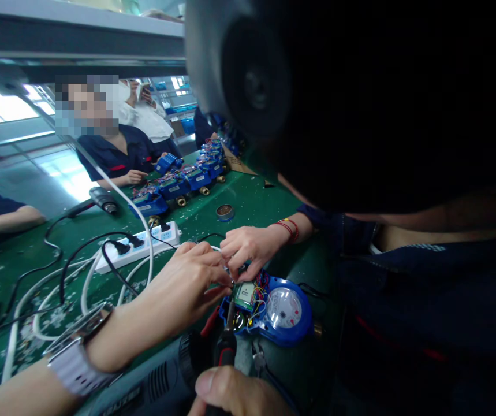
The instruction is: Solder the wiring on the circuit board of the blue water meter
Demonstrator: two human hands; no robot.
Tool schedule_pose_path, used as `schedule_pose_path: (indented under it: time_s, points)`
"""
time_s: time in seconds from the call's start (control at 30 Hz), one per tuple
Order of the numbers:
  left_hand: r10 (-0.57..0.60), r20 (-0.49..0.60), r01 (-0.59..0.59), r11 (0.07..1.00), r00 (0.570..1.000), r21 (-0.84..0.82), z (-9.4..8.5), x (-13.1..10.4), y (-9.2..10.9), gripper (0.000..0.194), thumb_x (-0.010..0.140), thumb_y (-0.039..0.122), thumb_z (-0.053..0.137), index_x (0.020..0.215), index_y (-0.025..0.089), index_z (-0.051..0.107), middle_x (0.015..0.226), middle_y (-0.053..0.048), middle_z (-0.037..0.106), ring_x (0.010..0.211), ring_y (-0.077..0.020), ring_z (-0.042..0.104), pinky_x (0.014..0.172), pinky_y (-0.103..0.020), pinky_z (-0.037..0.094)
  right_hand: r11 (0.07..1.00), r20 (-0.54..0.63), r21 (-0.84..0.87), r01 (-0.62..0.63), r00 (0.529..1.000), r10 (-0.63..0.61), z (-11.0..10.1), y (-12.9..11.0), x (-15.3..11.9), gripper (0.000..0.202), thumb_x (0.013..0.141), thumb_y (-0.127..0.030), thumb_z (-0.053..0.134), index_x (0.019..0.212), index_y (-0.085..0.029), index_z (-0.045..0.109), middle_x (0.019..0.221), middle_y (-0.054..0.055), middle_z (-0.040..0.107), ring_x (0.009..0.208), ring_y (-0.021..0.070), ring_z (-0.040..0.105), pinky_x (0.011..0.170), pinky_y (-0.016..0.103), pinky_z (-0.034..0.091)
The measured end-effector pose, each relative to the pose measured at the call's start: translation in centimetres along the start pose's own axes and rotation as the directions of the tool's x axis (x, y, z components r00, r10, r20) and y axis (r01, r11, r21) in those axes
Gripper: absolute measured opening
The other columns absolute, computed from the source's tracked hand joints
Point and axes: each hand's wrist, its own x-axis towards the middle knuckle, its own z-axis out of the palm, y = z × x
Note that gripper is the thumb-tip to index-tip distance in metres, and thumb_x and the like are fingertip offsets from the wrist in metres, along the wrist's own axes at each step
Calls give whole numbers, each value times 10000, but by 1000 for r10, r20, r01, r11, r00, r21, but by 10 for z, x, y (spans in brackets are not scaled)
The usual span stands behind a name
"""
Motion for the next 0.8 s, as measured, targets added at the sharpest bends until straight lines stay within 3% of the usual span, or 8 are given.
schedule_pose_path:
  time_s: [0.1,0.23,0.43,0.8]
  points:
    - [30,10,-30,999,1000,14,-2,2,1,107,916,213,561,853,237,644,851,8,623,834,-214,488,733,-368,271,984,-51,-11,175,983,-176,6,16,-5,307,934,-342,487,792,-222,731,855,28,670,789,159,568,730,294,405]
    - [25,53,-26,999,998,23,-4,4,7,103,899,193,574,840,222,653,858,-1,632,840,-216,494,739,-372,273,988,-55,-9,157,986,-157,18,12,-4,298,936,-363,485,810,-231,721,884,19,661,813,165,555,742,299,388]
    - [-78,86,73,996,993,59,-4,5,11,70,881,245,611,873,245,680,910,-10,653,875,-244,502,747,-391,269,988,18,8,152,988,-153,16,18,-3,341,940,-433,449,849,-266,733,888,21,658,848,176,551,742,304,390]
    - [-65,96,65,998,993,11,-6,4,11,77,883,218,603,865,241,674,907,-8,647,878,-237,508,746,-382,279,976,-40,-14,216,975,-217,19,18,-3,349,954,-394,450,842,-227,735,880,44,658,815,178,554,708,319,382]
